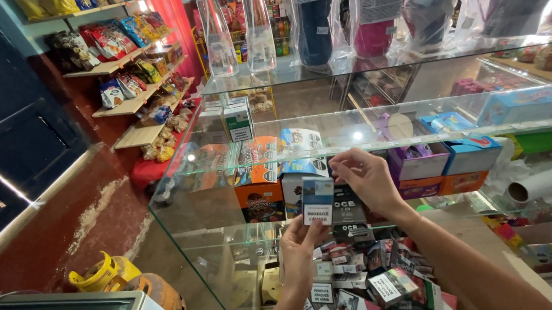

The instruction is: Cleaning and wiping down cigarette packs with a cloth at a retail counter.

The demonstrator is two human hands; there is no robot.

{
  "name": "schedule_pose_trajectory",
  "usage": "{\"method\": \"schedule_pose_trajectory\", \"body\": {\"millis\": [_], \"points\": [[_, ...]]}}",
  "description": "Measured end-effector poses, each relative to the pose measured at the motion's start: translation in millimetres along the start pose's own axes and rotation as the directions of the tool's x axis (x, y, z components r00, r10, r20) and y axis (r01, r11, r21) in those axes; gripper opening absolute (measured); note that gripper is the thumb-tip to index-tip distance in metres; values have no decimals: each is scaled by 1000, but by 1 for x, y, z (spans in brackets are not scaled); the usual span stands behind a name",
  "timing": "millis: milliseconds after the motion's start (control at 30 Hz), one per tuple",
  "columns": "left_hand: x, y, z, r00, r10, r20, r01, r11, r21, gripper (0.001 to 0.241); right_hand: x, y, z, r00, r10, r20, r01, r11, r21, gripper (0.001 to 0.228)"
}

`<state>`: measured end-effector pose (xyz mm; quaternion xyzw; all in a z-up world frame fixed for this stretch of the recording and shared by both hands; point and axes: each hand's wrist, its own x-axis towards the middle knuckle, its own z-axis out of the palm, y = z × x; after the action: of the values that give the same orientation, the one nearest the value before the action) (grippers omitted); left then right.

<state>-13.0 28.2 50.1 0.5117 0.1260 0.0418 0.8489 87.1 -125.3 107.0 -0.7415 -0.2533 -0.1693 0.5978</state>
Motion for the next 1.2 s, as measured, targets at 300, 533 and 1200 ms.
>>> {"method": "schedule_pose_trajectory", "body": {"millis": [300, 533, 1200], "points": [[22, -129, -49, 462, 580, 671, -758, -135, 638, 37, 78, 10, 40, 924, -345, 167, 382, 853, -354, 23], [31, -176, -81, 463, 554, 692, -844, 37, 535, 25, 151, 30, 124, 835, -358, 417, 539, 680, -497, 69], [42, -198, -99, 492, 379, 784, -846, -5, 533, 56, 119, 39, 125, 883, -433, 181, 462, 868, -179, 23]]}}
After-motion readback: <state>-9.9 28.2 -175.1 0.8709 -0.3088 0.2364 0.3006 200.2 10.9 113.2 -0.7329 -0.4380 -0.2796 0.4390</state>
